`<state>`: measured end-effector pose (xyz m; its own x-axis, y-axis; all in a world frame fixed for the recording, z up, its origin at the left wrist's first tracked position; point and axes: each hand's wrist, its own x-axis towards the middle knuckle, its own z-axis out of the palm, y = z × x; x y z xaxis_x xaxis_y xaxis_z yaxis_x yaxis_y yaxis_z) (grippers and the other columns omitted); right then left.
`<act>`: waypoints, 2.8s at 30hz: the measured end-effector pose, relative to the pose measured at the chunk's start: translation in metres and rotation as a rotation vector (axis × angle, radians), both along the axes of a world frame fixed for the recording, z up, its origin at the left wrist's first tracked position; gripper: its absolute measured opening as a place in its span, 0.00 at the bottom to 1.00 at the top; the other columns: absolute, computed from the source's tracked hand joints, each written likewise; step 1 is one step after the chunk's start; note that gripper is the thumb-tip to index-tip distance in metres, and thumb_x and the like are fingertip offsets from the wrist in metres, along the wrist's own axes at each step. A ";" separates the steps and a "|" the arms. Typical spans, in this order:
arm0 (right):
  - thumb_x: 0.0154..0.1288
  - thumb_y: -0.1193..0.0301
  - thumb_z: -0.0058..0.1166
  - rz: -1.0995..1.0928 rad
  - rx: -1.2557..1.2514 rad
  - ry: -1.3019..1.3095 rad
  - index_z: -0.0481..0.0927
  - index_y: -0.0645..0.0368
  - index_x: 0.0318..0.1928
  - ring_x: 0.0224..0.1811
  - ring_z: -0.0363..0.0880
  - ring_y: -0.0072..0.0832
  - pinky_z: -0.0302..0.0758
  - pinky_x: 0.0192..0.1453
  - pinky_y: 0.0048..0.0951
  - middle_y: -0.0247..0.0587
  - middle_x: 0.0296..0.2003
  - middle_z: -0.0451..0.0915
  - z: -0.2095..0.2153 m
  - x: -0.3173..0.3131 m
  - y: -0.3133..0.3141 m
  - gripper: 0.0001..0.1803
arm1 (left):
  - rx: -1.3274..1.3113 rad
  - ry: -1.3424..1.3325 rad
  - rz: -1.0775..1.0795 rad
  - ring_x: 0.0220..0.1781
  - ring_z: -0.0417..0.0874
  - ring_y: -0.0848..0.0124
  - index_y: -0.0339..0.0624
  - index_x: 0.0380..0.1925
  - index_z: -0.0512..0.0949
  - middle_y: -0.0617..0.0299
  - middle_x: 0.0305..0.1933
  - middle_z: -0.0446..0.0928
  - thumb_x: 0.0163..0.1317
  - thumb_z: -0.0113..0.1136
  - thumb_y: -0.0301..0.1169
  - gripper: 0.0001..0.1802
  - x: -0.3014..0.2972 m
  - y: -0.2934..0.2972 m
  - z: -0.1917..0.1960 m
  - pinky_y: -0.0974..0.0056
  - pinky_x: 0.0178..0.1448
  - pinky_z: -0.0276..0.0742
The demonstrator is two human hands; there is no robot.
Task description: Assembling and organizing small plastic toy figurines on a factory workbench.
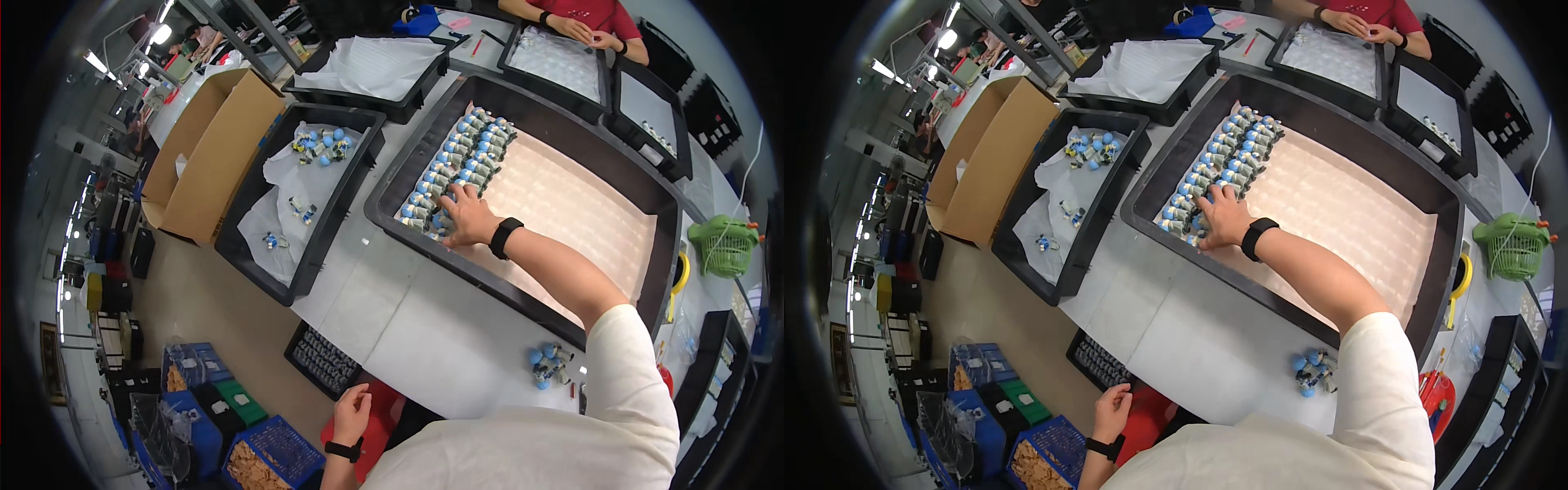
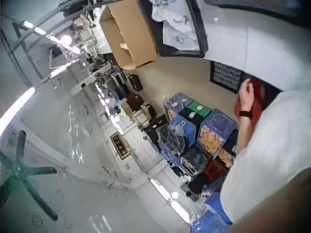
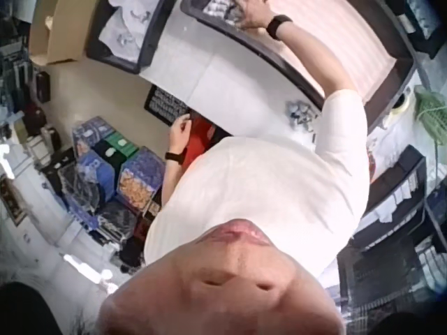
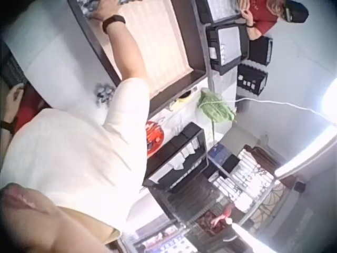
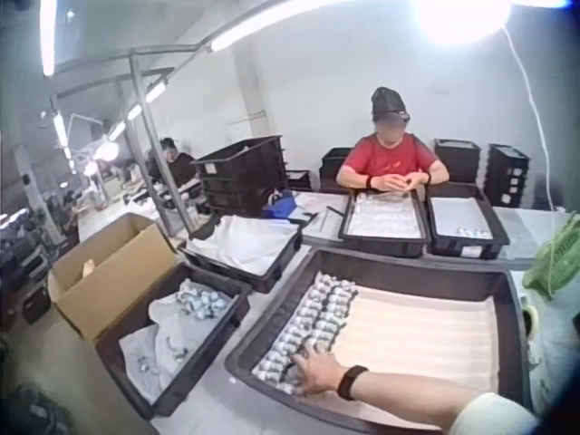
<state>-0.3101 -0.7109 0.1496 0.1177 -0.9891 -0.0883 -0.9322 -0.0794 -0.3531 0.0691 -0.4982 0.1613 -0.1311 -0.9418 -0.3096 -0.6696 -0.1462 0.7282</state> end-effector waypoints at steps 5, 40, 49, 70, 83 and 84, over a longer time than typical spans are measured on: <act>0.29 0.57 0.68 0.018 -0.045 0.047 0.64 0.52 0.54 0.58 0.53 0.51 0.70 0.48 0.51 0.54 0.56 0.55 -0.010 -0.001 0.006 0.45 | 0.016 0.015 0.006 0.34 0.79 0.69 0.35 0.38 0.75 0.55 0.35 0.77 0.54 0.55 0.23 0.11 -0.016 -0.018 0.003 0.69 0.37 0.74; 0.36 0.81 0.57 -0.321 0.001 -0.142 0.69 0.53 0.38 0.54 0.59 0.46 0.67 0.43 0.40 0.47 0.49 0.61 0.061 0.097 0.269 0.23 | -0.442 -1.177 -1.934 0.60 0.57 0.46 0.55 0.53 0.64 0.48 0.60 0.52 0.31 0.75 0.38 0.44 -0.301 -0.315 0.027 0.51 0.57 0.66; 0.39 0.81 0.53 -0.510 -0.044 0.117 0.68 0.53 0.45 0.56 0.58 0.44 0.65 0.44 0.38 0.49 0.53 0.60 0.031 0.088 0.277 0.26 | -0.517 -1.173 -1.941 0.59 0.59 0.44 0.54 0.50 0.68 0.45 0.57 0.55 0.28 0.75 0.37 0.42 -0.303 -0.316 -0.002 0.50 0.57 0.64; 0.42 0.85 0.54 -0.515 -0.440 -0.184 0.70 0.62 0.47 0.50 0.67 0.45 0.68 0.52 0.36 0.47 0.47 0.69 0.135 0.046 0.267 0.25 | -0.855 -0.072 -1.460 0.49 0.63 0.53 0.38 0.32 0.66 0.51 0.37 0.65 0.27 0.65 0.30 0.27 -0.289 -0.295 0.145 0.58 0.50 0.68; 0.42 0.77 0.58 -0.247 -0.321 -0.154 0.61 0.53 0.56 0.51 0.67 0.48 0.70 0.51 0.40 0.55 0.49 0.66 0.051 -0.058 0.041 0.36 | -0.548 -0.217 -1.975 0.56 0.61 0.52 0.41 0.37 0.70 0.49 0.44 0.66 0.26 0.68 0.28 0.30 -0.186 -0.113 0.015 0.63 0.44 0.75; 0.40 0.76 0.59 -0.234 -0.320 -0.106 0.59 0.51 0.58 0.52 0.65 0.52 0.69 0.52 0.42 0.57 0.52 0.63 0.037 -0.058 0.024 0.39 | -0.547 -0.291 -1.980 0.57 0.61 0.52 0.41 0.38 0.71 0.48 0.46 0.66 0.27 0.67 0.28 0.30 -0.190 -0.105 0.001 0.62 0.46 0.74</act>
<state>-0.3683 -0.6869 0.1869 -0.1222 -0.9659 0.2284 -0.8977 0.0094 -0.4406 -0.1211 -0.6027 0.1621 -0.8664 0.3964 -0.3035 0.3060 0.9020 0.3047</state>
